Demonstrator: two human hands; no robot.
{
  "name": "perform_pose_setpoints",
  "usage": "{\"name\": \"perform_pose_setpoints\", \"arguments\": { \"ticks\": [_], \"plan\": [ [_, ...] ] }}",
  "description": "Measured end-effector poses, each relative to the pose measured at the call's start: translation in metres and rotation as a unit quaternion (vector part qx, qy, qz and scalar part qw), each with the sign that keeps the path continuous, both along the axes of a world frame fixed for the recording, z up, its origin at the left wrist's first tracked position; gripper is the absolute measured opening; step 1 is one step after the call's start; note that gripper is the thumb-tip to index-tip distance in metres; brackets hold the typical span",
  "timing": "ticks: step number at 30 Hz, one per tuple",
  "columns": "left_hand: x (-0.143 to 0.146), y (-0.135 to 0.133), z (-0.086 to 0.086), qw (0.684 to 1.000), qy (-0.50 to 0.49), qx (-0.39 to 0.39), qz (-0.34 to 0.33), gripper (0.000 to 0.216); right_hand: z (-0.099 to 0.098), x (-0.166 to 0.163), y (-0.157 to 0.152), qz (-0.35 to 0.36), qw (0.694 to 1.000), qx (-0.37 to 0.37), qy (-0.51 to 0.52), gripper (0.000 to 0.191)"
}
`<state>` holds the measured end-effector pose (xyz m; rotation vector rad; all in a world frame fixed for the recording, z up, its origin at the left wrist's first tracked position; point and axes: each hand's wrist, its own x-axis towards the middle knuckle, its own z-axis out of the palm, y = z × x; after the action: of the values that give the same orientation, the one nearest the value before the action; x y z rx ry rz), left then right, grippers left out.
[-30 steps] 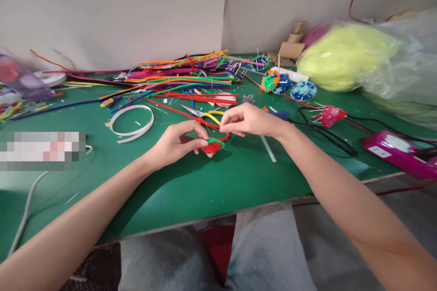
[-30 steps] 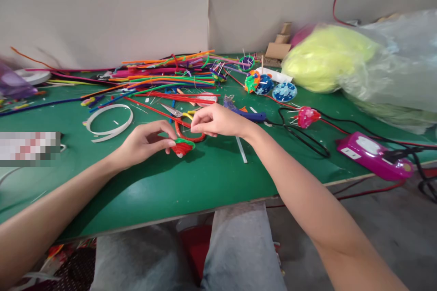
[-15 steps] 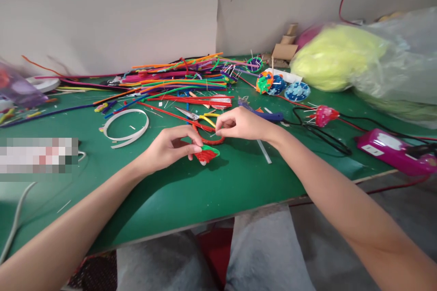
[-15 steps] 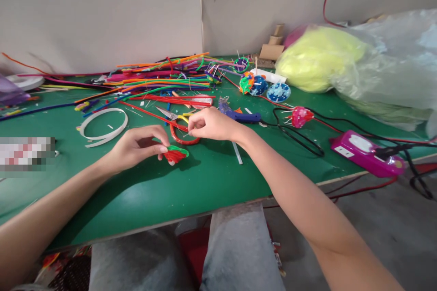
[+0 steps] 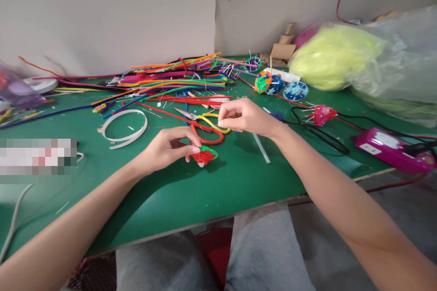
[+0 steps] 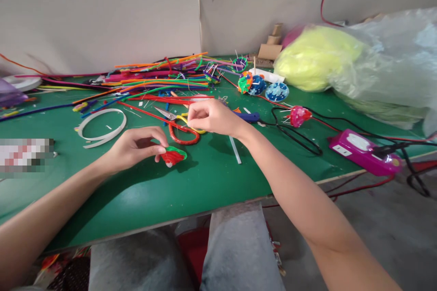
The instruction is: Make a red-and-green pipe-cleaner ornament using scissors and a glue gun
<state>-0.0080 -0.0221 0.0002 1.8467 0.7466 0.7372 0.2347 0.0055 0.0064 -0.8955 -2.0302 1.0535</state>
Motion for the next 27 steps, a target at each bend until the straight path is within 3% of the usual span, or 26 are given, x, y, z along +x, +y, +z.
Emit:
{"name": "perform_pose_setpoints", "arguments": {
  "ticks": [5, 10, 18, 20, 23, 27],
  "plan": [
    [-0.0013, 0.0004, -0.0013, 1.000, 0.002, -0.003, 0.000, 0.022, 0.0013, -0.0038, -0.0037, 0.105, 0.992, -0.061, -0.023, 0.013],
    [-0.0004, 0.0010, -0.0003, 1.000, 0.000, -0.009, 0.001, 0.022, -0.0005, -0.0041, -0.0039, 0.151, 0.983, -0.079, -0.071, 0.010],
    [0.0008, 0.0015, 0.0010, 1.000, 0.016, -0.005, 0.011, 0.025, 0.0055, 0.0018, -0.0052, 0.218, 0.966, -0.122, -0.059, 0.007],
    [0.0000, 0.0023, -0.0001, 1.000, 0.021, -0.004, 0.008, 0.026, 0.0042, 0.0010, -0.0066, 0.234, 0.962, -0.139, -0.022, 0.008],
    [-0.0010, 0.0030, -0.0012, 1.000, 0.025, -0.005, 0.004, 0.027, 0.0007, 0.0000, -0.0062, 0.229, 0.956, -0.143, 0.111, 0.012],
    [-0.0005, 0.0024, -0.0004, 1.000, 0.024, -0.008, 0.002, 0.025, 0.0000, 0.0020, 0.0009, 0.108, 0.948, -0.122, 0.275, 0.018]
  ]
}}
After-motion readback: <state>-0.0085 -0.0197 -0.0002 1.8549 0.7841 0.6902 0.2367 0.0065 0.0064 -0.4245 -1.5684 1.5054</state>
